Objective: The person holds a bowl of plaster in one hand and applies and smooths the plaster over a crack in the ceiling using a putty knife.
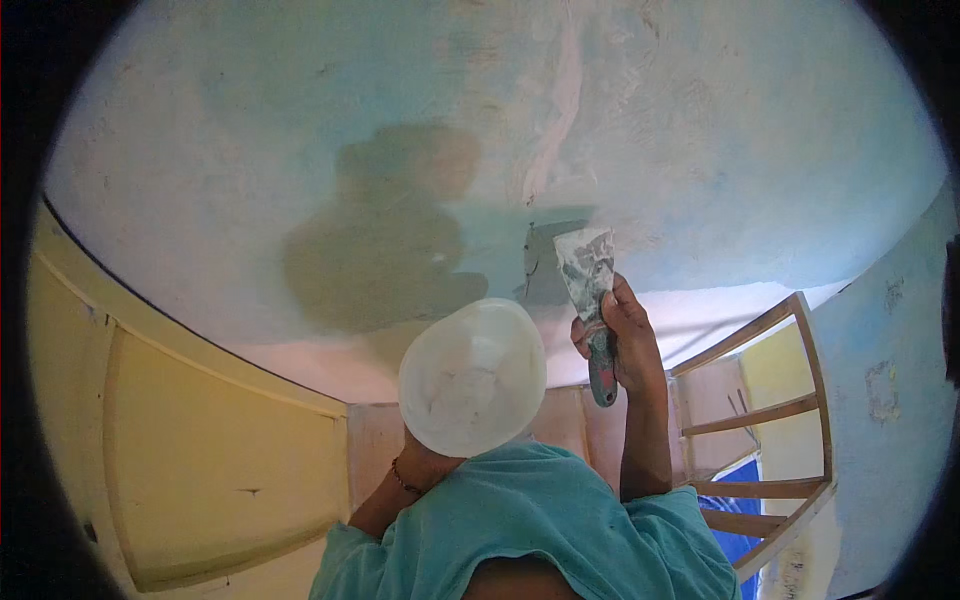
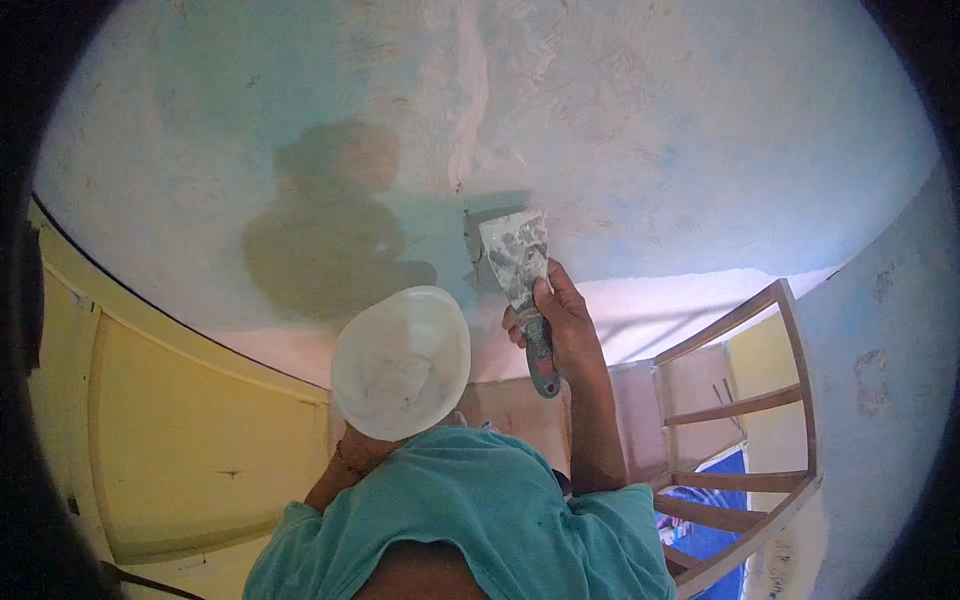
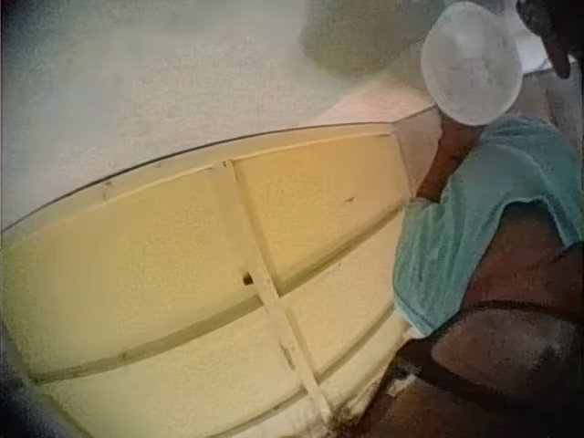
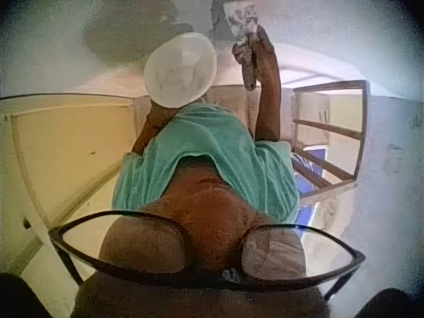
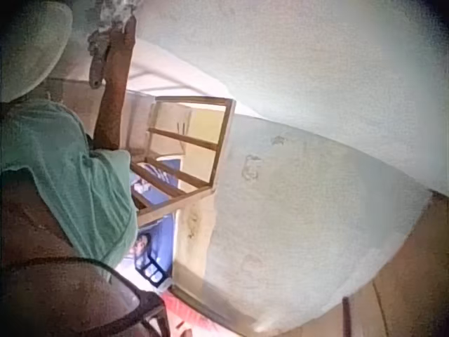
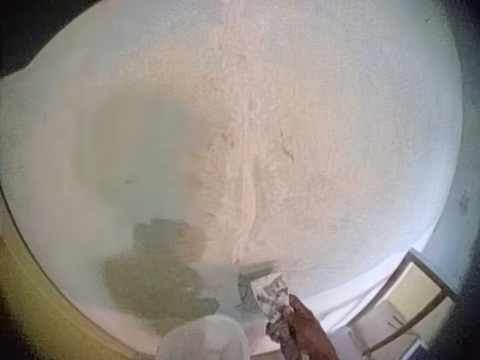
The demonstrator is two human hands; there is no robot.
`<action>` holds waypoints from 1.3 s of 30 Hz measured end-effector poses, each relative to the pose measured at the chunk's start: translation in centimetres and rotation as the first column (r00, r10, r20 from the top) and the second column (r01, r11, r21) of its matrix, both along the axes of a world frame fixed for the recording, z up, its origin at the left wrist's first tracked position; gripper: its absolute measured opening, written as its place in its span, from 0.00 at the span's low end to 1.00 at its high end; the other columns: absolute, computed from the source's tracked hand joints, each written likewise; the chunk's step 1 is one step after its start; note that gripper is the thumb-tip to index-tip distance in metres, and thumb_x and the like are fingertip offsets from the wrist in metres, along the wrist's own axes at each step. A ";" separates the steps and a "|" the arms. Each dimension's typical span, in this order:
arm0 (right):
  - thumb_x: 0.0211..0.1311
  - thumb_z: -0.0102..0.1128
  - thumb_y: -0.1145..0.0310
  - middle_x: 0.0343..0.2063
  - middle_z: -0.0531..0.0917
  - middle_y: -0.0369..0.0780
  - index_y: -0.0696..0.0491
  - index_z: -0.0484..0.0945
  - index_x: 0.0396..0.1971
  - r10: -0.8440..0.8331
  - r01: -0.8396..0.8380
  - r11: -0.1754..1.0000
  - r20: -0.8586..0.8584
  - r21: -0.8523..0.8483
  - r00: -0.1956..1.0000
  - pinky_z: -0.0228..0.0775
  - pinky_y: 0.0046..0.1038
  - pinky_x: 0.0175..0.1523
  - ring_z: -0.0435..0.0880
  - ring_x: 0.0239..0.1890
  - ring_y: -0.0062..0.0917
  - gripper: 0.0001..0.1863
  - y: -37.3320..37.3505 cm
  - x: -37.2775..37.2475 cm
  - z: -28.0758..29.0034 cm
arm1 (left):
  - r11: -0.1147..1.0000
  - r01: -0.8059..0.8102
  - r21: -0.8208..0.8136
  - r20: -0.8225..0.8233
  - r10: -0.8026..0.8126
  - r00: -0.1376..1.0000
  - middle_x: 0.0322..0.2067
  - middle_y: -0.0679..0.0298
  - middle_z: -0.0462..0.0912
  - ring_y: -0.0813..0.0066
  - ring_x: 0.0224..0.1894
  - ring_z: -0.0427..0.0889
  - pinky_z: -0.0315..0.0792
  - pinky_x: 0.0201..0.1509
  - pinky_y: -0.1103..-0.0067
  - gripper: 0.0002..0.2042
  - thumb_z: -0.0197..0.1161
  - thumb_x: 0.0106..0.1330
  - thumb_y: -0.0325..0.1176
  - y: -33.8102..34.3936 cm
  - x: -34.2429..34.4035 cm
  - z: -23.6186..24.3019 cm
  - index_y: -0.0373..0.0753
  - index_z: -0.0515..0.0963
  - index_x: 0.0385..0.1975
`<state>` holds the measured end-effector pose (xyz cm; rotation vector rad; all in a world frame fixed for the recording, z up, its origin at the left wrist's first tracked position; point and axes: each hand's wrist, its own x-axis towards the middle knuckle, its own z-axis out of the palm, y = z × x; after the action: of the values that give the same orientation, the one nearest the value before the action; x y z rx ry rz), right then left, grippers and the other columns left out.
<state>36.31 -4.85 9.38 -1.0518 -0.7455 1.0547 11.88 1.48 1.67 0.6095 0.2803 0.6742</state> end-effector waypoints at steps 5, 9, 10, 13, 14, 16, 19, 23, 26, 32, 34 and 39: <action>0.69 0.40 0.52 0.31 0.79 0.39 0.51 0.62 0.58 0.059 -0.059 0.998 -0.054 0.004 0.997 0.68 0.22 0.34 0.74 0.28 0.19 0.24 0.0 1.4 -1.1 | 0.991 -0.104 0.089 -0.049 0.108 0.993 0.60 0.58 0.64 0.58 0.61 0.65 0.65 0.60 0.54 0.25 0.42 0.68 0.51 -1.1 1.1 -0.2 0.48 0.57 0.62; 0.69 0.42 0.54 0.36 0.75 0.36 0.52 0.60 0.62 0.005 -0.035 0.996 0.328 0.085 0.945 0.64 0.22 0.40 0.68 0.34 0.18 0.27 0.3 2.3 -0.6 | 0.959 0.046 -0.278 0.206 0.013 0.978 0.59 0.59 0.65 0.59 0.59 0.67 0.66 0.60 0.55 0.24 0.41 0.68 0.49 -0.7 1.7 -0.5 0.46 0.60 0.61; 0.69 0.42 0.54 0.36 0.75 0.36 0.52 0.60 0.62 0.010 -0.039 0.996 0.328 0.080 0.945 0.64 0.22 0.40 0.68 0.34 0.18 0.27 0.8 2.4 -0.5 | 0.983 -0.064 -0.172 -0.019 0.061 0.998 0.58 0.59 0.65 0.58 0.59 0.67 0.66 0.60 0.55 0.24 0.40 0.68 0.50 -0.6 2.2 -0.4 0.46 0.60 0.61; 0.63 0.52 0.57 0.31 0.72 0.40 0.43 0.67 0.60 -0.233 0.041 0.969 0.851 0.243 0.471 0.64 0.28 0.40 0.67 0.30 0.26 0.25 1.9 2.1 1.2 | 0.780 0.257 -0.570 0.474 0.056 0.879 0.59 0.60 0.65 0.56 0.59 0.67 0.67 0.58 0.53 0.27 0.39 0.67 0.54 1.1 4.2 -2.2 0.47 0.60 0.61; 0.63 0.52 0.57 0.31 0.72 0.40 0.43 0.67 0.60 -0.231 0.038 0.969 0.851 0.243 0.471 0.64 0.28 0.40 0.67 0.30 0.26 0.25 2.2 2.4 1.3 | 0.781 0.255 -0.570 0.475 0.060 0.878 0.59 0.60 0.65 0.56 0.59 0.67 0.67 0.58 0.53 0.27 0.39 0.67 0.54 1.3 4.7 -2.1 0.47 0.60 0.61; 0.58 0.56 0.57 0.28 0.71 0.41 0.36 0.70 0.58 -0.421 -0.030 0.907 0.900 0.421 -0.114 0.66 0.31 0.38 0.69 0.30 0.30 0.25 3.1 3.1 1.7 | 0.951 0.133 -0.279 0.174 -0.086 0.981 0.59 0.61 0.65 0.55 0.60 0.67 0.67 0.56 0.53 0.30 0.37 0.64 0.59 1.5 5.6 -1.3 0.49 0.60 0.61; 0.56 0.58 0.59 0.28 0.71 0.39 0.30 0.71 0.56 -0.450 -0.097 0.890 0.822 0.446 -0.350 0.66 0.33 0.35 0.70 0.30 0.31 0.25 4.1 4.3 2.4 | 0.924 0.271 -0.269 0.303 -0.186 0.935 0.59 0.61 0.65 0.56 0.60 0.67 0.67 0.55 0.53 0.31 0.36 0.62 0.61 2.6 6.3 -2.3 0.50 0.60 0.61; 0.48 0.66 0.62 0.27 0.72 0.35 0.30 0.75 0.52 -0.420 -0.114 0.890 0.696 0.442 -0.583 0.63 0.31 0.33 0.70 0.30 0.28 0.26 4.7 6.1 2.6 | 0.921 0.250 -0.300 0.271 -0.169 0.948 0.60 0.61 0.64 0.55 0.60 0.67 0.68 0.55 0.53 0.31 0.36 0.63 0.61 2.8 7.0 -1.9 0.51 0.60 0.62; 0.47 0.66 0.63 0.27 0.72 0.35 0.30 0.74 0.53 -0.451 -0.173 0.874 0.625 0.455 -0.637 0.63 0.30 0.33 0.70 0.29 0.28 0.28 5.4 6.6 2.8 | 0.906 0.216 -0.364 0.235 -0.135 0.963 0.60 0.60 0.64 0.54 0.59 0.68 0.69 0.53 0.53 0.31 0.36 0.62 0.61 2.9 7.2 -2.1 0.51 0.60 0.62; 0.50 0.62 0.67 0.28 0.71 0.35 0.26 0.66 0.59 -0.479 -0.210 0.859 0.586 0.468 -0.653 0.64 0.29 0.34 0.70 0.30 0.25 0.34 6.4 6.3 3.2 | 0.893 0.278 -0.354 0.317 -0.166 0.934 0.59 0.60 0.65 0.54 0.58 0.68 0.70 0.52 0.51 0.31 0.37 0.62 0.61 3.1 7.2 -2.6 0.51 0.60 0.61; 0.50 0.62 0.67 0.28 0.71 0.35 0.27 0.66 0.59 -0.488 -0.214 0.851 0.576 0.479 -0.656 0.64 0.29 0.34 0.70 0.30 0.25 0.34 6.7 6.3 3.2 | 0.892 0.284 -0.352 0.331 -0.166 0.929 0.59 0.60 0.65 0.53 0.58 0.69 0.70 0.52 0.51 0.31 0.38 0.62 0.62 3.0 7.2 -2.5 0.52 0.60 0.61; 0.49 0.62 0.68 0.27 0.71 0.35 0.27 0.66 0.59 -0.488 -0.189 0.845 0.578 0.500 -0.654 0.63 0.30 0.33 0.70 0.30 0.26 0.35 6.9 6.6 3.0 | 0.909 0.265 -0.321 0.336 -0.152 0.929 0.58 0.61 0.66 0.55 0.58 0.69 0.70 0.51 0.50 0.30 0.38 0.63 0.61 3.0 7.3 -2.9 0.52 0.61 0.61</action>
<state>42.88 2.05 12.37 -1.5222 -2.0631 -1.2727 19.18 4.45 -1.21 0.1708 0.0436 0.4797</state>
